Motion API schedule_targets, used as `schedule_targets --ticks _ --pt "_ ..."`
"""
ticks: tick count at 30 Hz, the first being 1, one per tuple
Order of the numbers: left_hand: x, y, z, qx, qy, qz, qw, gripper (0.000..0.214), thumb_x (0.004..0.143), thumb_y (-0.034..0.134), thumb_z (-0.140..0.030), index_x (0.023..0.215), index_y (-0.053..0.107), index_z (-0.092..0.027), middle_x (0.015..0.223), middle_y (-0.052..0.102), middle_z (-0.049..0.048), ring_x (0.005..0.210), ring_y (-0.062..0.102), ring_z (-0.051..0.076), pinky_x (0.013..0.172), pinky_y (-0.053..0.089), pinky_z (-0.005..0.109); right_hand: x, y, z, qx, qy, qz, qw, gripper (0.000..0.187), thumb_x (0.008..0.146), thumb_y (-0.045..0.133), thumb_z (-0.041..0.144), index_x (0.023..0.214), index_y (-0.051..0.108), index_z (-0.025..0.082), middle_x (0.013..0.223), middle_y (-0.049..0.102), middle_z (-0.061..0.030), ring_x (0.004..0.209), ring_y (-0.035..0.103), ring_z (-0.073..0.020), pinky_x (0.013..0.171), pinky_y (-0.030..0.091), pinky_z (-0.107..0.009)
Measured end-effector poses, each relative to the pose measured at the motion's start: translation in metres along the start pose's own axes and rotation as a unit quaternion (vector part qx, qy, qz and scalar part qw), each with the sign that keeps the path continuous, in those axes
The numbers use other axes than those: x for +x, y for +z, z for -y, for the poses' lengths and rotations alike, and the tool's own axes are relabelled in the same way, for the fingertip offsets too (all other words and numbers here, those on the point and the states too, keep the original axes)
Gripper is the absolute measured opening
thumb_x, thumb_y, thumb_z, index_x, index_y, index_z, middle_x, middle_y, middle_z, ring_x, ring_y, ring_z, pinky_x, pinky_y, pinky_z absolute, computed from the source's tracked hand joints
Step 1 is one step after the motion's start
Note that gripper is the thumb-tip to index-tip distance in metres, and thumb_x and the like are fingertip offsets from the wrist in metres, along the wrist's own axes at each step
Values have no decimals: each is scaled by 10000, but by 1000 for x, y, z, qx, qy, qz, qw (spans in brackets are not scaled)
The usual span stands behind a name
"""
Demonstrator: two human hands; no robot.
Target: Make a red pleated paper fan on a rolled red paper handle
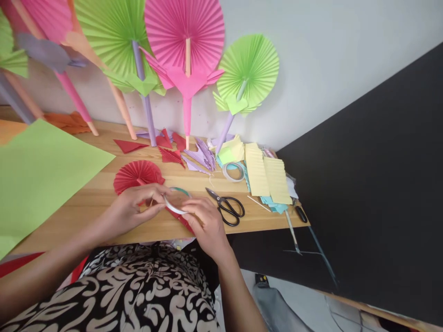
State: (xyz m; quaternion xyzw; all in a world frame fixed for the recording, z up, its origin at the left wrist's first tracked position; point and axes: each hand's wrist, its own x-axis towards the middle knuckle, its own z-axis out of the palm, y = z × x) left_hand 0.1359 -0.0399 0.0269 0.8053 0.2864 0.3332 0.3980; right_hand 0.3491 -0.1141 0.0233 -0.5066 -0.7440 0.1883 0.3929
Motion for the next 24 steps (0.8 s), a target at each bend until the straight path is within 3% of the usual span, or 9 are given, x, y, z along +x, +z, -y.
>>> schedule_targets --ticks 4,8,12,16,20,22,24 --pt "3 5 0 -66 -64 33 995 119 889 572 -255 815 619 -173 875 679 38 787 624 147 702 453 245 -18 -16 -12 -40 50 -24 998 254 936 576 252 1180 645 252 1170 690 -62 1117 610 -205 976 469 -379" --pt "6 5 2 -161 -129 -37 978 156 844 633 -304 760 610 -175 822 645 19 766 592 140 683 438 236 -36 -44 -45 -200 114 -36 972 308 959 507 292 1236 622 227 1175 678 -104 1107 606 -252 969 477 -430" --pt "7 3 4 -269 -205 -98 936 196 819 678 -336 733 607 -175 674 610 -12 644 540 110 639 428 219 -47 -57 -73 -316 144 27 937 351 937 497 255 1264 599 175 1204 653 -145 1118 593 -295 950 496 -464" --pt "10 6 3 -387 -248 -118 880 218 805 707 -350 739 608 -167 677 650 11 655 581 124 651 452 232 -49 -54 -81 -342 141 53 928 352 918 458 176 1237 605 180 1145 668 -145 1054 623 -287 904 517 -443" --pt "15 9 1 -473 -260 -108 835 223 779 740 -327 733 616 -147 683 657 29 669 609 135 662 475 242 -46 -59 -75 -266 179 37 947 347 874 516 209 1210 607 204 1075 678 -123 990 642 -279 872 517 -439" --pt "16 9 0 -497 -267 -101 819 226 773 748 -318 730 617 -139 689 663 38 673 617 138 665 480 243 -45 -64 -65 -147 236 -2 961 379 860 566 275 1236 573 224 1037 674 -97 915 653 -243 799 537 -388" --pt "16 9 -1 -514 -273 -99 807 226 772 753 -312 732 619 -134 697 671 44 684 628 141 681 487 247 -44 -66 -47 30 282 -43 958 466 874 576 360 1313 499 226 957 665 -74 753 642 -185 627 531 -297"
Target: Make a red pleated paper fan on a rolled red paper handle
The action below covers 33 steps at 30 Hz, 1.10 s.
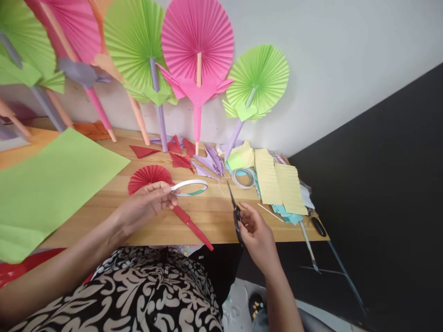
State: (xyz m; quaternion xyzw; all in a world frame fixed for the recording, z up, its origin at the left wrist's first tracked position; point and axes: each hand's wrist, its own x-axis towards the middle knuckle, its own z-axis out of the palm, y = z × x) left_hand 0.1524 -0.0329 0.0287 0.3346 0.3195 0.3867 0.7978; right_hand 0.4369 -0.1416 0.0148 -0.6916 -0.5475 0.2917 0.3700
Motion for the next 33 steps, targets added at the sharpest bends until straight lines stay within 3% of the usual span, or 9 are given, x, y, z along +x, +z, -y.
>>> schedule_targets --ticks 3,6,10,20,29,33 --pt "-2 2 0 -21 -6 2 1000 216 770 759 -299 734 627 -131 717 683 45 710 645 146 729 503 259 -17 8 26 175 69 94 978 597 858 625 448 1386 442 238 814 630 -22 494 490 -103 415 393 -214" --pt "-5 4 2 -38 -11 13 999 202 764 768 -288 742 639 -133 738 694 43 741 660 148 766 509 263 -30 26 46 218 69 166 959 558 780 727 457 1269 588 227 768 598 -17 536 477 -102 452 387 -208" --pt "-8 5 5 -46 -22 28 998 186 774 764 -283 766 654 -133 780 711 52 785 675 151 809 514 271 -36 48 57 255 64 208 942 525 767 721 529 1190 652 225 765 567 -21 569 445 -108 480 378 -216" --pt "-13 7 9 -78 -8 21 997 181 753 781 -268 725 664 -133 947 709 55 859 667 146 891 516 307 -37 67 65 310 87 240 916 525 791 699 548 1202 607 235 758 490 15 516 360 -64 439 301 -190" --pt "-13 11 13 -79 -8 11 997 215 720 806 -263 689 646 -123 1055 688 47 836 669 127 852 528 279 -37 70 66 314 87 235 916 577 771 699 590 1204 599 223 765 508 11 510 368 -67 445 280 -205" --pt "-13 10 13 -89 -4 5 996 215 712 810 -261 676 647 -126 1011 695 43 846 672 135 856 527 281 -37 69 65 311 82 236 917 569 783 692 577 1215 588 220 778 515 8 507 369 -65 447 286 -208"
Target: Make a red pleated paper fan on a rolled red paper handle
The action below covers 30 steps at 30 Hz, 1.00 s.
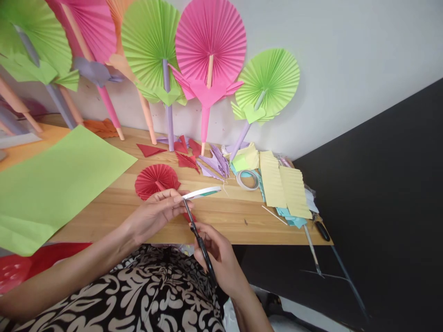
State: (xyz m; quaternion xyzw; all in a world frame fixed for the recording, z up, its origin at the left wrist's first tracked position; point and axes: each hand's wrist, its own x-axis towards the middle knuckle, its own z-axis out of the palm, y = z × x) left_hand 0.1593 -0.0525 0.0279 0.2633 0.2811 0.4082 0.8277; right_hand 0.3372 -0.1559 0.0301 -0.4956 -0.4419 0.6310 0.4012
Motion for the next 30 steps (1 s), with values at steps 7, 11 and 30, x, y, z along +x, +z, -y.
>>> schedule_targets --ticks 7,11,30 --pt "1 -2 2 8 1 -4 1000 191 716 804 -268 699 665 -137 1044 686 36 852 666 132 874 524 301 1 -2 0 -31 5 -14 999 494 815 683 514 1198 599 212 767 520 5 521 394 -73 451 309 -207" --pt "1 -1 4 11 1 6 1000 199 710 810 -266 693 663 -133 1068 683 43 847 659 126 867 524 290 4 0 1 -20 -6 -11 1000 499 812 686 517 1199 601 212 761 518 13 508 389 -64 457 300 -209" --pt "4 -1 15 93 43 -12 995 201 729 779 -309 710 661 -147 929 660 20 813 597 114 846 471 276 6 -3 -14 62 46 -85 993 446 776 734 476 1127 671 209 637 402 61 451 194 -33 388 150 -186"
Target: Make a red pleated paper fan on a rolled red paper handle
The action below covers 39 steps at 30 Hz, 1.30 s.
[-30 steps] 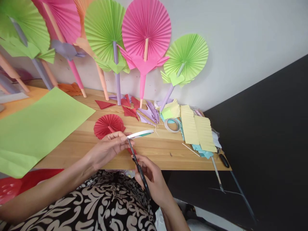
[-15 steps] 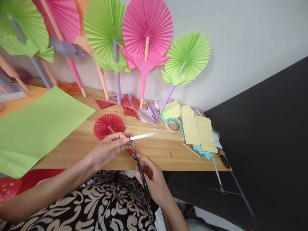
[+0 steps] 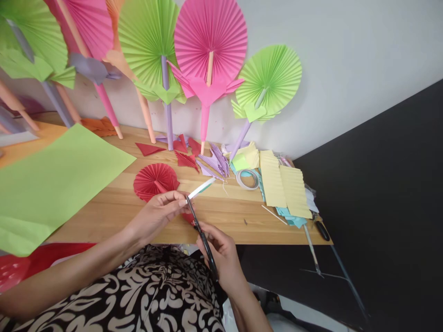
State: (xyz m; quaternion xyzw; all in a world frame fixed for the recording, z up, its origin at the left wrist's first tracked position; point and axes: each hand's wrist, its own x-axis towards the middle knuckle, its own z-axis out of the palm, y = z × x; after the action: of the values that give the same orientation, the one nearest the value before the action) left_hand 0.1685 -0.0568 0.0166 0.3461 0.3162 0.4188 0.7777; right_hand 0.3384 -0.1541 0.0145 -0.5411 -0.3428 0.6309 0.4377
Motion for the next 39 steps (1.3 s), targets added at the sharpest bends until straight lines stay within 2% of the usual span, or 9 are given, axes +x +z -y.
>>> schedule_targets --ticks 5,11,13,17,22,25,28,34,39 --pt "-1 2 -3 68 29 -16 997 195 766 739 -322 722 658 -150 888 649 15 811 588 118 808 458 257 -8 -2 8 -13 -7 71 997 454 831 668 505 1173 605 212 715 449 42 487 268 -46 428 249 -185" --pt "1 -5 -11 138 81 -67 985 199 777 721 -353 732 675 -164 928 683 38 968 607 167 905 453 281 -19 -41 28 -253 -110 62 959 401 864 617 436 1210 617 233 950 638 -64 866 609 -192 746 498 -288" --pt "1 -7 -11 158 87 -64 982 197 783 713 -356 742 677 -167 932 682 42 987 605 176 900 460 287 -9 -69 27 -371 -150 -19 916 402 883 573 371 1264 596 242 1137 654 -100 1010 631 -233 848 512 -345" --pt "-1 -9 -8 240 131 -3 962 140 800 681 -284 733 652 -164 938 672 46 917 618 166 849 473 288 15 -118 23 -627 -187 -145 742 488 843 602 317 1318 570 205 1155 681 -139 1070 626 -323 911 502 -493" --pt "-3 -5 -3 371 210 67 902 103 855 614 -193 760 645 -167 960 683 53 908 640 150 865 465 279 13 -88 45 -675 -329 -161 640 387 940 520 269 1318 561 196 1265 631 -150 1178 569 -300 999 462 -490" --pt "-4 -4 -2 410 231 88 878 99 858 609 -164 769 651 -168 958 693 52 912 651 145 851 475 262 15 -45 57 -652 -406 -79 636 385 938 553 261 1322 554 228 1335 599 -114 1290 490 -270 1075 402 -453" --pt "-7 -9 -3 412 238 63 877 90 862 611 -168 790 666 -166 1006 691 66 960 649 153 858 477 265 34 -30 50 -649 -421 -4 634 194 967 519 233 1072 679 266 957 734 -28 984 649 -187 1114 331 -445" --pt "-12 -32 -8 358 209 -21 910 132 853 643 -229 751 674 -152 965 657 66 830 619 137 707 483 246 69 -42 31 -653 -405 -107 631 180 943 549 225 1046 696 222 1033 740 -86 986 653 -243 1094 311 -527" --pt "-14 -36 -5 316 192 3 929 109 859 641 -218 780 676 -151 837 644 39 784 601 130 725 475 253 55 7 37 -504 -379 -28 776 166 952 534 236 1028 681 232 962 740 -47 895 680 -187 823 511 -325"
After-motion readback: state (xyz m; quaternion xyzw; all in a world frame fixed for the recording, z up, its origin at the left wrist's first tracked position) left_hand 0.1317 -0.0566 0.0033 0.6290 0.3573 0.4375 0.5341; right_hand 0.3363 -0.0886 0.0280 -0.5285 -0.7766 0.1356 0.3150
